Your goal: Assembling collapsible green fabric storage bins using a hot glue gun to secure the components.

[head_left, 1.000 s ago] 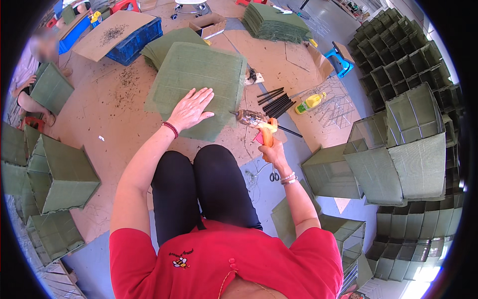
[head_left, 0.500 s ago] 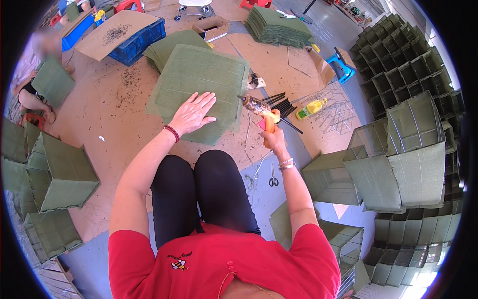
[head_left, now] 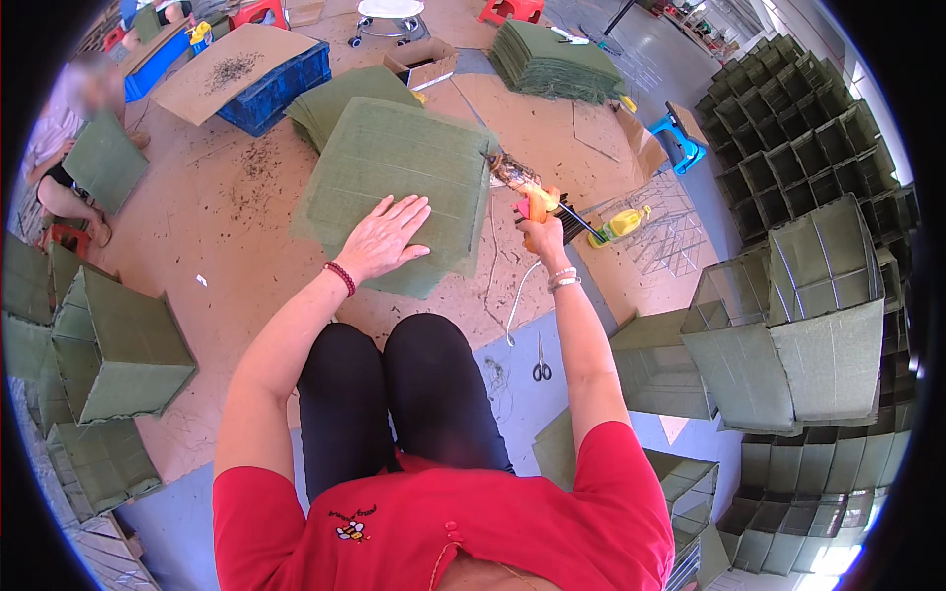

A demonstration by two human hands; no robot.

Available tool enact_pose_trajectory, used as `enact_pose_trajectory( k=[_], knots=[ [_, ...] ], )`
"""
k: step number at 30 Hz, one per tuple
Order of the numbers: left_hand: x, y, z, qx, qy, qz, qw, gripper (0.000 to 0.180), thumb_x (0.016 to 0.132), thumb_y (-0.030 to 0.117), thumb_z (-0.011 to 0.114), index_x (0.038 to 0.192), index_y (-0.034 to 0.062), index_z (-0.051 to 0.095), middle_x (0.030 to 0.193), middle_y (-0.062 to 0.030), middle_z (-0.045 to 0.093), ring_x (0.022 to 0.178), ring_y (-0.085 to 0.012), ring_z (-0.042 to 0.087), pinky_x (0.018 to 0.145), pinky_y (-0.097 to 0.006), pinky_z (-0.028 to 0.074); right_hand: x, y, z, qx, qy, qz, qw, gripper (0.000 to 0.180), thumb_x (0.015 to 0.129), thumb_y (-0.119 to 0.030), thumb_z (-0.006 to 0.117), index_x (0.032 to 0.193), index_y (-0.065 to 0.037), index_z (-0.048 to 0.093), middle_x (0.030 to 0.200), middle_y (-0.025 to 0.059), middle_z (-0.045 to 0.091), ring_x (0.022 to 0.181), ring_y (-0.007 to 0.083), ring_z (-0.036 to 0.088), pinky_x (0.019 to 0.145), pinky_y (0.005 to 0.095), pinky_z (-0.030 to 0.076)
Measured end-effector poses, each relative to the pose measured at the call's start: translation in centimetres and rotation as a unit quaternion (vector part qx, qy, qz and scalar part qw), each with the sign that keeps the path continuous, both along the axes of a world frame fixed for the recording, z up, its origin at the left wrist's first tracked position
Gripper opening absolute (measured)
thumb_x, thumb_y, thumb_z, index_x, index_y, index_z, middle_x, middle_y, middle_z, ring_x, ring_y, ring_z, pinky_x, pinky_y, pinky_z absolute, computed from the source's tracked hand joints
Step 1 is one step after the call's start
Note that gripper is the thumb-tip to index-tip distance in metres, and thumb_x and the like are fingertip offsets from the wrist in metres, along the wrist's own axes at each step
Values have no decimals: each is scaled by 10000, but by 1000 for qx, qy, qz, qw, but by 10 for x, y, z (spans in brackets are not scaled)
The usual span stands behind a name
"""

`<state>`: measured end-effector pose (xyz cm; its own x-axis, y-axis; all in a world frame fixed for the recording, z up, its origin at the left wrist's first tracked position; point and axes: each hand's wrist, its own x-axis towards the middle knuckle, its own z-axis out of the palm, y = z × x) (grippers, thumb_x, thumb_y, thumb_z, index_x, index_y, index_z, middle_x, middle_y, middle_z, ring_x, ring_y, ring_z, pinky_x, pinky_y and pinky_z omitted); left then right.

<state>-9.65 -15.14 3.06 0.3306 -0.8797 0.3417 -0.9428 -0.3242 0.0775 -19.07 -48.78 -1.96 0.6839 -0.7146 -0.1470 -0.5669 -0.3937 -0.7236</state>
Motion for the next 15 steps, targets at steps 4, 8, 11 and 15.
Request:
enact_pose_trajectory(
  k=[4, 8, 11, 15],
  knots=[
    [1, -1, -2, 3, 8, -2, 1000, 644, 872, 456, 478, 1340, 29, 362, 1413, -107, 343, 1315, -234, 307, 1096, -416, 228, 25, -12, 0, -31, -21, -24, 999, 289, 617, -177, 721, 758, 53, 618, 656, 102, 618, 568, 192, 602, 528, 304, 472],
    [2, 1, -4, -4, 5, 4, 1000, 646, 871, 458, 476, 1341, 30, 362, 1411, -105, 345, 1312, -234, 309, 1096, -415, 229, 37, -10, 4, -36, -13, -35, 999, 333, 608, -205, 734, 784, 57, 629, 705, 115, 637, 637, 209, 622, 587, 318, 487],
    [0, -3, -2, 0, 2, 0, 1000, 642, 871, 454, 480, 1341, 32, 363, 1411, -101, 346, 1311, -231, 311, 1096, -414, 230, 27, -13, 0, -57, -15, -43, 997, 317, 612, -200, 725, 777, 51, 623, 690, 105, 628, 629, 201, 618, 573, 313, 480],
    [1, 4, -2, 1, -7, 7, 1000, 626, 888, 469, 451, 1329, 30, 383, 1404, -97, 363, 1308, -223, 316, 1093, -408, 236, 0, 2, 3, -13, -2, 3, 1000, 348, 601, -212, 701, 812, 52, 619, 724, 149, 633, 682, 247, 628, 626, 334, 486]
  ],
)
